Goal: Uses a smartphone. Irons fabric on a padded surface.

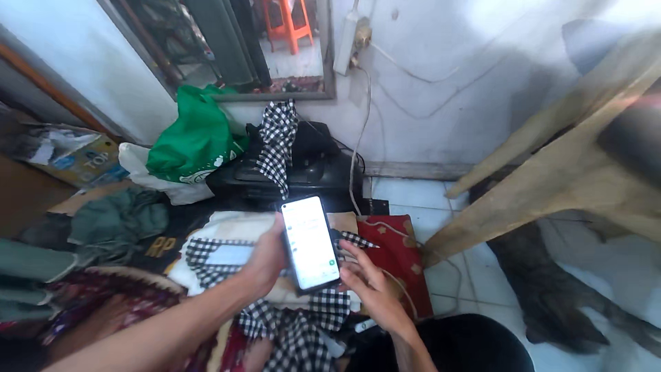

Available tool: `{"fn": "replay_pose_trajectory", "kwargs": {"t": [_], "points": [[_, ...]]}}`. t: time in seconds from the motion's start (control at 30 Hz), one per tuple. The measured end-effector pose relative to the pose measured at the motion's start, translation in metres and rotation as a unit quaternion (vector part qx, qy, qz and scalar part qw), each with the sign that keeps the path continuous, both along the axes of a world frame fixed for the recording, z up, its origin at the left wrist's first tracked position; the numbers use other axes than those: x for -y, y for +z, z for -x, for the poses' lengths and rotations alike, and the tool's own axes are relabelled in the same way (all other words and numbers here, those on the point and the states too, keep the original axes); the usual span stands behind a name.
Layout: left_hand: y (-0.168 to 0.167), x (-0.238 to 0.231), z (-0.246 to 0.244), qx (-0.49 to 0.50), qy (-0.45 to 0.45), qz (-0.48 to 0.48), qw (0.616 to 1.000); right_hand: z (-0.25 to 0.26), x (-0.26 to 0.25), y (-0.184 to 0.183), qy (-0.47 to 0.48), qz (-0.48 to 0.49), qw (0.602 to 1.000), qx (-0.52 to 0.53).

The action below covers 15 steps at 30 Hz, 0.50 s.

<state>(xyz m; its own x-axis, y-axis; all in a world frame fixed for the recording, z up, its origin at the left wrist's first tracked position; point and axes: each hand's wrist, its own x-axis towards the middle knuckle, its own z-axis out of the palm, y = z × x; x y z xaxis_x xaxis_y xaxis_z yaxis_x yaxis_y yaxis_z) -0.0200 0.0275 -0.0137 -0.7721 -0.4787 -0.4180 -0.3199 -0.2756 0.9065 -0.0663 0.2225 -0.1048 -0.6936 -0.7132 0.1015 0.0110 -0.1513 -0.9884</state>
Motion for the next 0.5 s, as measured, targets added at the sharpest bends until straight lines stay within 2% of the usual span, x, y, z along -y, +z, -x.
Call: {"fn": "replay_pose_trajectory", "kwargs": {"t": [0.23, 0.5], "points": [[0.0001, 0.0009, -0.0042, 0.003, -0.011, 0.001, 1.0, -0.0067, 0.0015, -0.0024, 0.008, 0.015, 1.0, 0.026], [-0.0014, 0.0032, -0.0072, 0.011, -0.017, 0.001, 1.0, -0.0113, 0.0049, -0.0048, -0.006, -0.019, 1.0, 0.012]]}}
